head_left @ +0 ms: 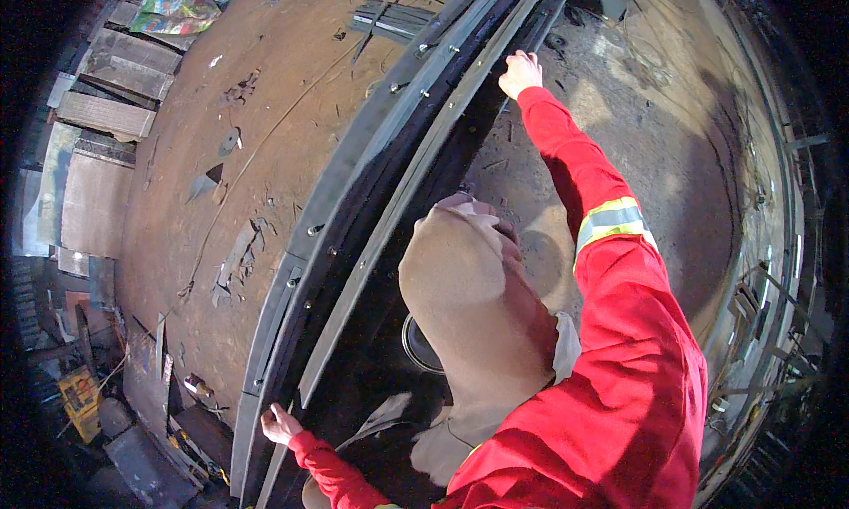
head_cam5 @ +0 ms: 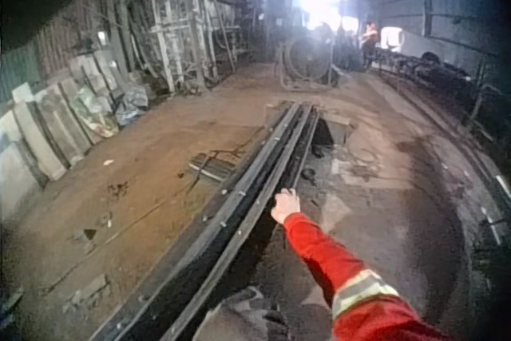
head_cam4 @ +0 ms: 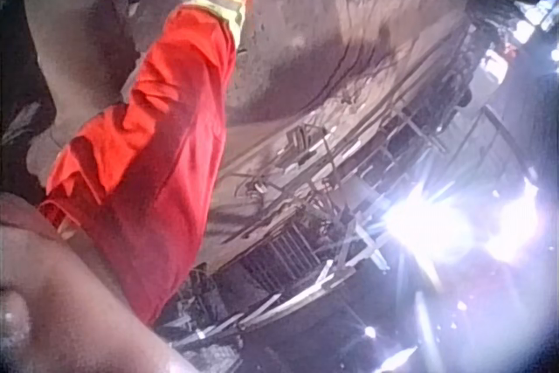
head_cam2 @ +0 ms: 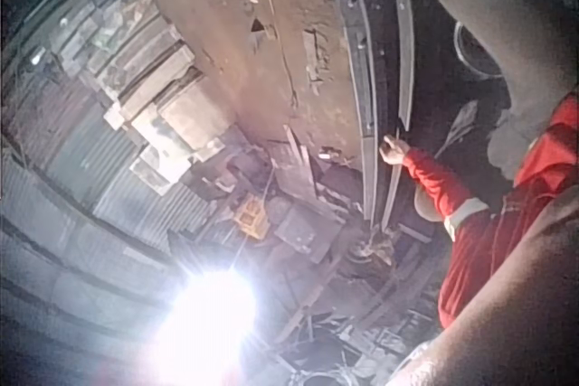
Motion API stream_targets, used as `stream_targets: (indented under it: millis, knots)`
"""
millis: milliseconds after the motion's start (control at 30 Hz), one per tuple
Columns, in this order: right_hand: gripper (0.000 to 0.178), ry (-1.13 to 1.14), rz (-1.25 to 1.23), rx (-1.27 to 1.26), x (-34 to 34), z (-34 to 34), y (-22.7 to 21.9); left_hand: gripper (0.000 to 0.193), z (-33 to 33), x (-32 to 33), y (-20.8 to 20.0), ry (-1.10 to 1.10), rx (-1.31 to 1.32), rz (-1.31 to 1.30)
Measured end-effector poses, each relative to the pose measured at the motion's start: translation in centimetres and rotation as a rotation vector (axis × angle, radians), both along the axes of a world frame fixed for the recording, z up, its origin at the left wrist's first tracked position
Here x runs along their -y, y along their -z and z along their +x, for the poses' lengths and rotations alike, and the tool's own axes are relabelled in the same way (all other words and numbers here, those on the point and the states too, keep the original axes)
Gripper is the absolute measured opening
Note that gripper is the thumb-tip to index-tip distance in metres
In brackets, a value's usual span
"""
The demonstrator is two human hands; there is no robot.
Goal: The person sits on the floor and assembles a long metal frame by hand. They repeatedly pick up small metal clips, place them onto the frame, and press them into position along the length of the structure.
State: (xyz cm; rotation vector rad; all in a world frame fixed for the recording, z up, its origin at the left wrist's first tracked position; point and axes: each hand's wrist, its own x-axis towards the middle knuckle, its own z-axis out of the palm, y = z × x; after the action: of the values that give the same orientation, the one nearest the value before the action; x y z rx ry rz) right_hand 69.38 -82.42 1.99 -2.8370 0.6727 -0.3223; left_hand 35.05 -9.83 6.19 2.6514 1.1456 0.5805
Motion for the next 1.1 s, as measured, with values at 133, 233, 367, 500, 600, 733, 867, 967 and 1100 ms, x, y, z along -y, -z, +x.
stream_targets:
  millis: [133, 233, 367, 500, 600, 733, 867, 967, 1100]
  knots:
    - [0.027, 0.116, 0.015, -0.003, -0.8, 1.4, 0.0, 0.034, -0.4, -0.7, 0.5, 0.050, 0.058, -0.003]
    - [0.026, 0.060, -0.006, -0.014, -1.2, 1.8, 0.0, 0.034, -0.6, -0.8, 1.0, 0.070, 0.175, -0.064]
    - [0.026, 0.089, -0.090, 0.070, 0.1, 1.5, 0.9, 0.033, -0.1, -1.0, 0.2, -0.010, 0.126, -0.368]
    - [0.020, 0.244, 0.991, 0.712, 2.3, -2.4, 2.0, 0.033, -0.9, -3.4, 0.4, 0.057, 0.084, -0.440]
    - [0.023, 0.267, 1.948, 0.656, 2.9, -10.0, 0.8, 0.033, -0.7, -3.1, 0.4, 0.098, 0.072, -0.461]
    - [0.026, 0.235, 2.066, 0.774, -1.4, -18.8, -3.8, 0.032, -0.7, -3.8, 1.0, 0.148, 0.148, -0.601]
    - [0.022, 0.298, 2.071, 0.719, -3.2, -23.8, -6.9, 0.029, -0.8, -5.7, 1.9, 0.153, 0.138, -0.672]
    - [0.022, 0.269, 2.078, 0.698, -3.7, -25.1, -8.3, 0.026, -0.7, -6.9, 2.7, 0.089, 0.213, -0.711]
    - [0.026, 0.208, 2.007, 0.686, -3.6, -27.1, -9.8, 0.023, 0.0, -4.7, 1.3, 0.086, 0.219, -0.786]
